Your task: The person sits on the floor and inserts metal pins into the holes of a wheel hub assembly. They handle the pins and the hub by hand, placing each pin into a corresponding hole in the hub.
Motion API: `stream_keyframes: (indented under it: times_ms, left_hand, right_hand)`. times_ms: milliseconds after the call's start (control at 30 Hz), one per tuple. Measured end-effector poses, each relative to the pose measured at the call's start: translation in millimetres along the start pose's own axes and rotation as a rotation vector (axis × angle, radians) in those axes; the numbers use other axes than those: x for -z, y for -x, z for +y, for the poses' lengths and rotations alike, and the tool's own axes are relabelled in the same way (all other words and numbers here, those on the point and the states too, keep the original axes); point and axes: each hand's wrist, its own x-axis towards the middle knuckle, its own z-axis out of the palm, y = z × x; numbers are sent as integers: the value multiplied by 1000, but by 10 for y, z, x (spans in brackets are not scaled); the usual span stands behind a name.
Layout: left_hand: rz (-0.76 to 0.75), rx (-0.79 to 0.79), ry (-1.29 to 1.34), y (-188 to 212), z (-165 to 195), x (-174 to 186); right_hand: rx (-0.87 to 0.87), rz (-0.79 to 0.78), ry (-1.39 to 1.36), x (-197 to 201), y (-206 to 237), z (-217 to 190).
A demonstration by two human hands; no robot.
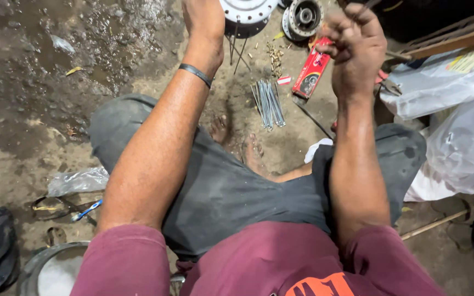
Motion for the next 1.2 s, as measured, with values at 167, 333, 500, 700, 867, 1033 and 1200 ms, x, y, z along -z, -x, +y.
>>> stream_keyframes:
  times_ms: [167, 333, 500, 700, 867, 1033, 1200]
  left_hand:
    - [-50, -40, -81, 77, 203, 46]
    - [-58, -76, -187, 136, 345, 61]
    - [-48, 65, -131, 159, 373, 93]
    - [1, 74, -200, 137, 384, 82]
    - [-1, 33, -306, 149, 397, 93]
    - [0, -157, -418, 175, 463, 105]
    - [-51, -216, -610, 260, 570, 61]
  right_hand:
    - [311, -108, 578, -325, 337, -93]
    - [377, -196, 530, -640, 451, -235]
    - [396, -353, 399, -888, 667, -255]
    - [406, -344, 500, -1009, 646, -88]
    - [345, -362, 534, -946, 647, -44]
    - [190, -357, 593, -960, 429, -209]
    - [-199, -577, 658, -1050, 60, -738]
